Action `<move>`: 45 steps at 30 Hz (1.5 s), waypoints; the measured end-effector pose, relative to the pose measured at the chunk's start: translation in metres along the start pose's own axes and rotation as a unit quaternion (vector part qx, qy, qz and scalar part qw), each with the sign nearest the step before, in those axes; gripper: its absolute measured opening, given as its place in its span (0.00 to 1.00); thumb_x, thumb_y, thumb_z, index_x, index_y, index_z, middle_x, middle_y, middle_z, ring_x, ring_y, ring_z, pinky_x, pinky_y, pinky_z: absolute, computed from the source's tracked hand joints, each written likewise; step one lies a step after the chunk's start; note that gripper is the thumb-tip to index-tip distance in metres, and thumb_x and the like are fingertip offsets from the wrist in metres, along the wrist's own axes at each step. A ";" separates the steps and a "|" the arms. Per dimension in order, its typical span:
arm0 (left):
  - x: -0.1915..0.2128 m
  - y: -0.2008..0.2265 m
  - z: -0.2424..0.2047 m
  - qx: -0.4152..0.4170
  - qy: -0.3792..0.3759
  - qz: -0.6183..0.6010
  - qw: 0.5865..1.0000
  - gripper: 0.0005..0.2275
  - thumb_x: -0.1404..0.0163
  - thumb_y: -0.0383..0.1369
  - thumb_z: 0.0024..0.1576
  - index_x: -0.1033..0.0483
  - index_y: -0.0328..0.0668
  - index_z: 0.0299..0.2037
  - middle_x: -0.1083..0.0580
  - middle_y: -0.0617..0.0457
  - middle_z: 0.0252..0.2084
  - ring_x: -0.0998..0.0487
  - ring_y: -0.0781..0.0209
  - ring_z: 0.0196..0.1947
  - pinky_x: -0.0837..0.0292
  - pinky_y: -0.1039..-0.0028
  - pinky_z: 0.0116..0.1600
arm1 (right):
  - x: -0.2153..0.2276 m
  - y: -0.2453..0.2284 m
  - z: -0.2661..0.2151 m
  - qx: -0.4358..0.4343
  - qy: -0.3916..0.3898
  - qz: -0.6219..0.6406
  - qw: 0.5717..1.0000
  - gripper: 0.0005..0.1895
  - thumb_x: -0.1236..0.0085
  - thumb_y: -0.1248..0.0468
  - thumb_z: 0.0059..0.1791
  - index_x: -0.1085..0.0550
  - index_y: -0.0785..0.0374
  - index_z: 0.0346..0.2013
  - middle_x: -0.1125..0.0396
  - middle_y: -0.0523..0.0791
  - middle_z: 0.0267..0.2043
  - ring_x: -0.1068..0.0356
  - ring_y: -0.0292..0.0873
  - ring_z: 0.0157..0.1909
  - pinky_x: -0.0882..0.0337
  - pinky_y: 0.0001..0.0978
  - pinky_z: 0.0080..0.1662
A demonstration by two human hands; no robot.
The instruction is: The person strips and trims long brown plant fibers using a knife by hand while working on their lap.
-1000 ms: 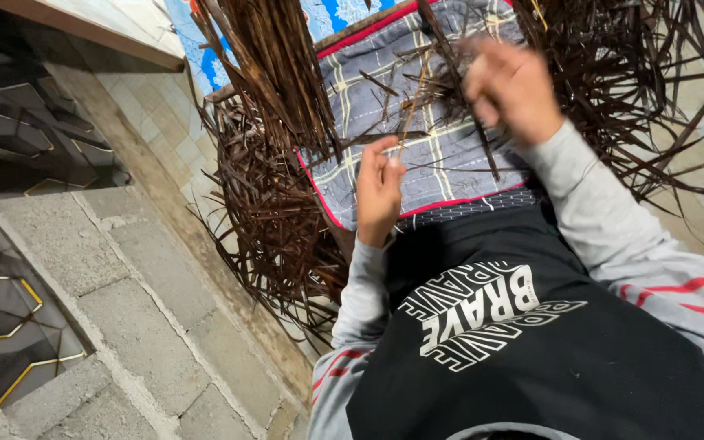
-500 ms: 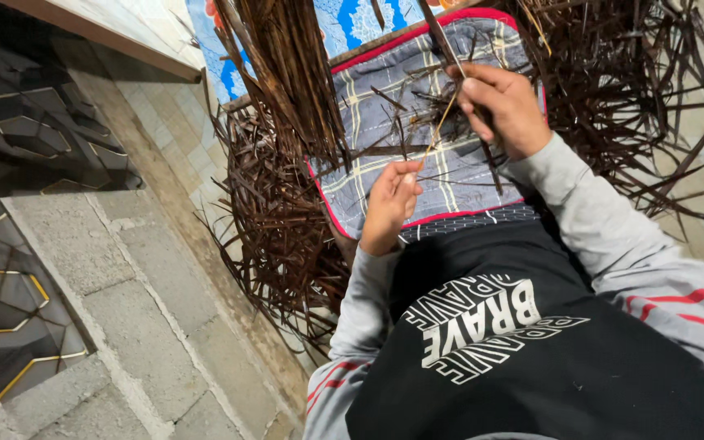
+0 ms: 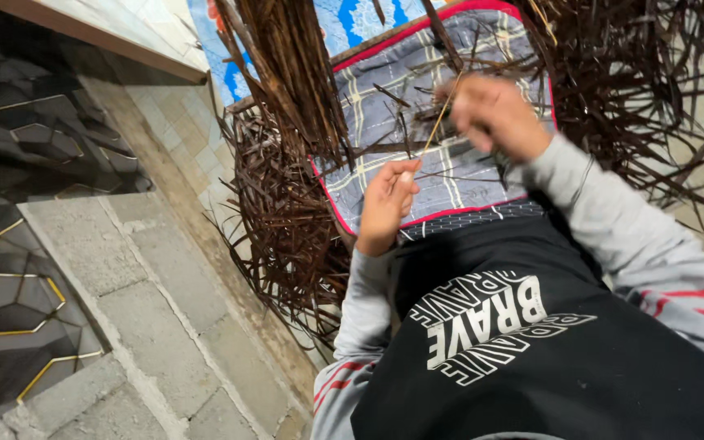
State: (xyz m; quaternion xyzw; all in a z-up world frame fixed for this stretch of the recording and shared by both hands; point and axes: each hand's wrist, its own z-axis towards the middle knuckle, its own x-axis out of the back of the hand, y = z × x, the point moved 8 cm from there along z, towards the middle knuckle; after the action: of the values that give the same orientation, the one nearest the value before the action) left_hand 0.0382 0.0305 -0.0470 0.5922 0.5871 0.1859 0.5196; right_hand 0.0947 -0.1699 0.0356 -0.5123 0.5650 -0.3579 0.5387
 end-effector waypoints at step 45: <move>0.108 0.130 0.021 -0.348 0.375 0.395 0.763 0.19 0.55 0.19 0.64 0.31 0.43 0.66 0.26 0.50 0.50 0.24 0.58 0.41 0.25 0.65 0.53 | 0.100 0.014 0.014 0.051 0.228 -0.060 0.970 0.22 0.46 0.73 0.60 0.45 0.63 0.64 0.39 0.42 0.37 0.39 0.36 0.20 0.39 0.27 0.23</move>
State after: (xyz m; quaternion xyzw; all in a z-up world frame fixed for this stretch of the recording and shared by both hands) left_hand 0.1474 0.1479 0.0113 0.4330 0.3444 0.7734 0.3094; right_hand 0.1164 -0.2607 -0.0044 -0.4219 0.6219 -0.5258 0.3986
